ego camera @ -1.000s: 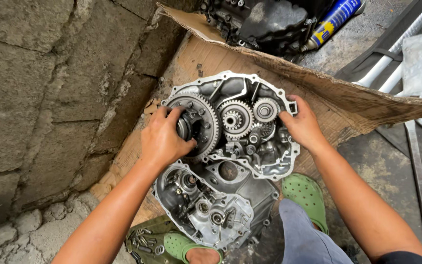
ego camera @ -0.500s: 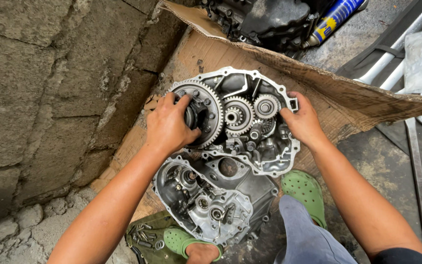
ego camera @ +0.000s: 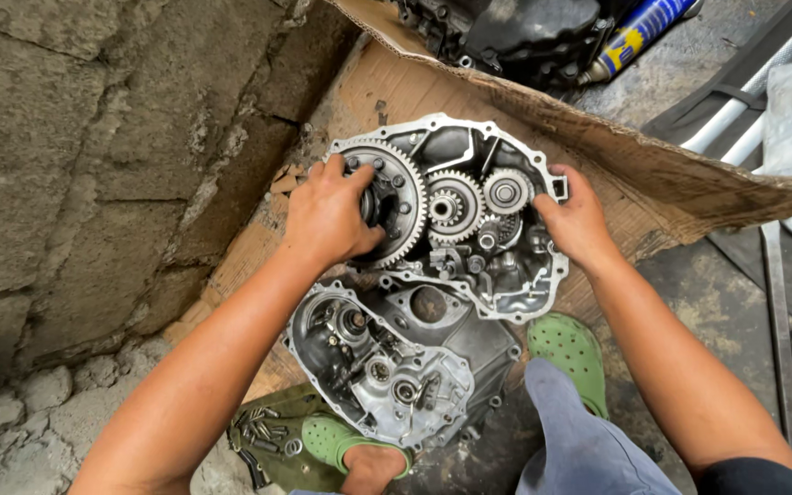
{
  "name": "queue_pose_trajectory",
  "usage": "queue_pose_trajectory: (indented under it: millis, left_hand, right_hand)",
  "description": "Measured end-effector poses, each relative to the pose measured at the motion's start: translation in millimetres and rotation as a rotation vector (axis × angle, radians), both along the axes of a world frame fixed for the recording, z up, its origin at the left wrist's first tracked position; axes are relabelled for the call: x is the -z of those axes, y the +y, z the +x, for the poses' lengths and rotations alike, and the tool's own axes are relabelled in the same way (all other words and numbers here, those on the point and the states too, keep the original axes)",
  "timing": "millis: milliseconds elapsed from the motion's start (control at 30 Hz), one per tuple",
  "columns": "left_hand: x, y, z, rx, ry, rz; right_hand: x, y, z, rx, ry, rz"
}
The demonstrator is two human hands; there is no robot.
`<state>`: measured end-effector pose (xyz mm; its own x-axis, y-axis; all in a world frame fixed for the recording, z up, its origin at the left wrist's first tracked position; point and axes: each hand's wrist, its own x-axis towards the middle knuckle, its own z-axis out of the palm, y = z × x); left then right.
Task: The person assembles a motorcycle engine by placing gears and shafts into the crankcase halves, then joining the halves together. The person handles gears, shafts, and crankcase halves, and joins them by hand.
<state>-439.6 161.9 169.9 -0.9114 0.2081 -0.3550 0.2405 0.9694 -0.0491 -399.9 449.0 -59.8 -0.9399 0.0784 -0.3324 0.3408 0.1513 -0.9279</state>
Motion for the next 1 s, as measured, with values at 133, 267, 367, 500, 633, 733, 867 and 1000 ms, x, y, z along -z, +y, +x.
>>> queue_pose_trajectory:
  millis: [133,267,367,500,633,733,867,1000]
  left_hand:
    - [4.6,-14.6,-2.5,0.079,-0.021,-0.018]
    - [13.5,-32.4,-3.3,0.087,0.013,0.039]
    - [19.4,-41.9,-2.5,0.01,0.078,0.095]
    - [22.8,-45.2,-1.0,0.027,0.072,0.094]
    - [21.2,-42.5,-3.9,0.086,0.06,0.1]
    - [17.6,-42.3,-8.3,0.133,-0.012,0.038]
    - [14.1,-42.5,-9.9,0.19,-0.025,0.058]
    - [15.9,-36.1,0.7,-0.045,0.072,0.132]
  right_hand:
    - [-5.5,-6.1,-1.7,0.001,-0.049,-0.203]
    - [-9.3,-15.8,-3.5,0.01,-0.021,-0.194]
    - [-9.1,-22.6,-5.9,0.007,-0.027,-0.238]
    - [-2.9,-23.4,-9.5,-0.03,0.048,-0.263]
    - [6.1,-16.5,-5.5,-0.014,0.046,-0.214]
    - [8.8,-14.8,0.9,0.006,0.021,-0.227]
    - [4.1,-17.5,2.7,0.017,0.033,-0.216]
    - [-0.8,-19.2,-0.8,0.021,0.013,-0.188]
